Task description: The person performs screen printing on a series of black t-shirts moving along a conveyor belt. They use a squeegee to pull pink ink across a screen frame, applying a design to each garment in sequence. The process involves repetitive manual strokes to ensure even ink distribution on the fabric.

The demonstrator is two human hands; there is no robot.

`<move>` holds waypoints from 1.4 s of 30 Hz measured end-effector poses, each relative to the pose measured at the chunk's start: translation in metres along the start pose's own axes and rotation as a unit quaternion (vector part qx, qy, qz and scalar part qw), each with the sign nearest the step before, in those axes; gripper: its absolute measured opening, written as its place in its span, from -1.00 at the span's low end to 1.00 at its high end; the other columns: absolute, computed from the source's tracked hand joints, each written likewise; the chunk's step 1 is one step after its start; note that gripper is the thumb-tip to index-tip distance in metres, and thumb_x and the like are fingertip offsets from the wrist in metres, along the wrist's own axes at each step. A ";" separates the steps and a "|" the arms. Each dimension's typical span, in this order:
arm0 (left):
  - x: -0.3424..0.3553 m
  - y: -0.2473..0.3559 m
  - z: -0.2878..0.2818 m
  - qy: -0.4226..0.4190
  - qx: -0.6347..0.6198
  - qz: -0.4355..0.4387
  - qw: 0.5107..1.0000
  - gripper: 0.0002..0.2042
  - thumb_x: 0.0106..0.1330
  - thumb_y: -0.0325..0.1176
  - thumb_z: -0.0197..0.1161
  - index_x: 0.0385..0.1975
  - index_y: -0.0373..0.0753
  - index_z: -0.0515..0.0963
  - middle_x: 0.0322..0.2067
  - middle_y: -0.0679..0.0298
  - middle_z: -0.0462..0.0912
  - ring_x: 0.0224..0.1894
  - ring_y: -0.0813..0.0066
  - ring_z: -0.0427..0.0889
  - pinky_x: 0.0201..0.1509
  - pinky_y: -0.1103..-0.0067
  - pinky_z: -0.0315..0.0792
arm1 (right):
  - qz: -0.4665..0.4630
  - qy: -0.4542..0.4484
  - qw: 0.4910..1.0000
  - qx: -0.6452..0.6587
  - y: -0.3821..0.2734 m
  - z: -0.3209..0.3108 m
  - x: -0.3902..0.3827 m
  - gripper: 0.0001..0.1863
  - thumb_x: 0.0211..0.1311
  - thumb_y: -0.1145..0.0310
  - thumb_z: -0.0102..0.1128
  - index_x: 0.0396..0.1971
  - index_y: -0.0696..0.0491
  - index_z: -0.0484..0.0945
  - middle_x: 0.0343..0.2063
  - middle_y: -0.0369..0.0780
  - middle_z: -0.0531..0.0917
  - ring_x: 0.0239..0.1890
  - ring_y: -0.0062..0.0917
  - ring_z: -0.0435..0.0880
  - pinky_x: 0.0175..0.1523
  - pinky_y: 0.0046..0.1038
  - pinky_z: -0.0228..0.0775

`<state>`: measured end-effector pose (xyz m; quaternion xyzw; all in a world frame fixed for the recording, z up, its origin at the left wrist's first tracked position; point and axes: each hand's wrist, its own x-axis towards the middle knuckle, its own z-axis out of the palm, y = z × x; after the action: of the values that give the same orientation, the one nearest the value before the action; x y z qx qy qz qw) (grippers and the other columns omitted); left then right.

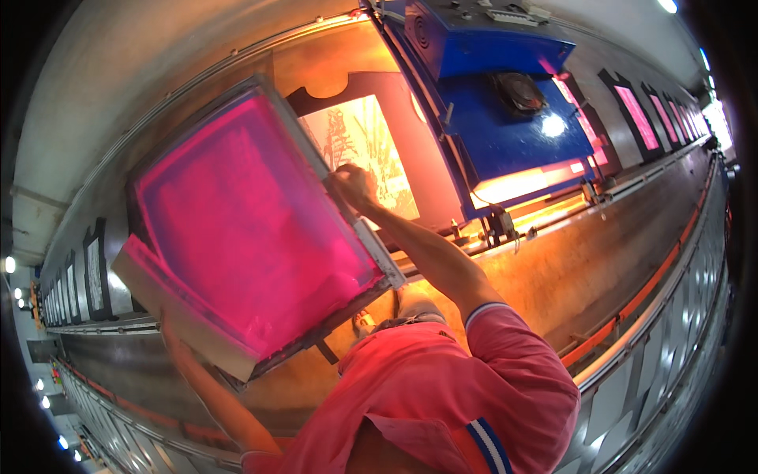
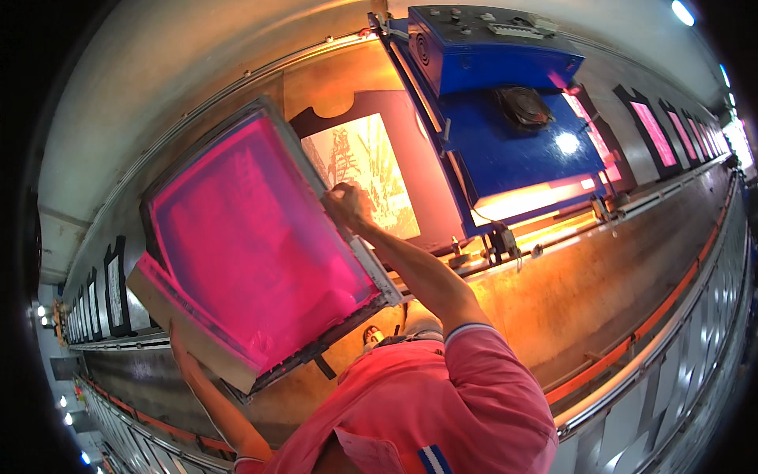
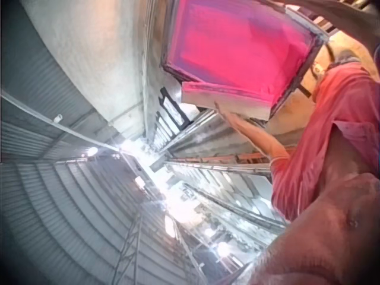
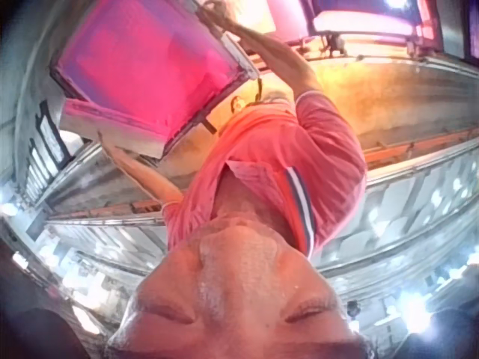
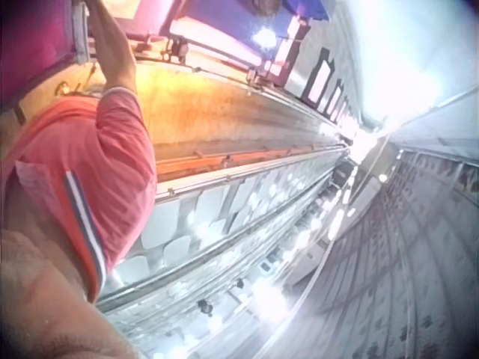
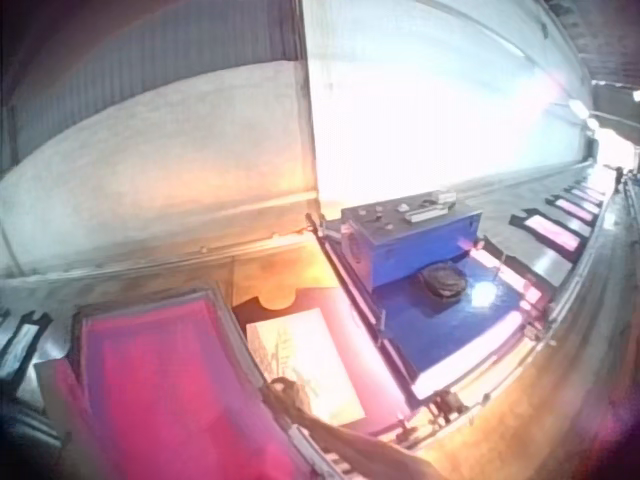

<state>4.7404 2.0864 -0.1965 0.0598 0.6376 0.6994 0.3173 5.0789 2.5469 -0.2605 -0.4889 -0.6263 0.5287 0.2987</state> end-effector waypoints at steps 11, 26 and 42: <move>0.127 -0.019 0.106 -0.006 0.008 -0.105 0.994 -0.36 0.38 0.01 0.26 0.34 -0.25 0.33 0.15 0.09 0.52 0.13 0.15 0.54 0.21 0.32 0.46 | -0.042 0.142 0.978 -0.148 0.068 -0.103 0.069 -0.56 0.18 -0.05 0.35 -0.16 0.02 0.74 -0.66 -0.07 0.66 -0.55 -0.40 0.69 -0.44 -0.30 0.44; 0.151 -0.086 0.153 -0.036 -0.043 -0.165 0.985 -0.31 0.35 -0.03 0.32 0.36 -0.28 0.29 0.16 0.15 0.51 0.17 0.25 0.53 0.20 0.31 0.46 | 0.009 0.189 0.967 -0.168 0.080 -0.134 0.065 -0.72 0.16 0.27 0.44 -0.19 0.11 0.75 -0.43 -0.14 0.78 -0.35 -0.56 0.71 -0.25 -0.45 0.49; 0.125 -0.039 0.181 -0.196 0.223 -0.023 0.955 -0.54 0.08 -0.38 0.51 -0.04 -0.49 0.59 -0.19 0.07 0.71 -0.19 0.33 0.71 -0.09 0.46 0.60 | 0.050 0.202 0.976 -0.070 0.160 -0.124 0.068 -0.58 0.14 0.18 0.51 -0.10 0.14 0.71 -0.67 -0.36 0.61 -0.66 -0.75 0.36 -0.50 -0.56 0.16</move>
<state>4.7441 2.3050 -0.2403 0.2501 0.7035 0.5069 0.4308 5.2138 2.6498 -0.3902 -0.6360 -0.5632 0.3878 0.3576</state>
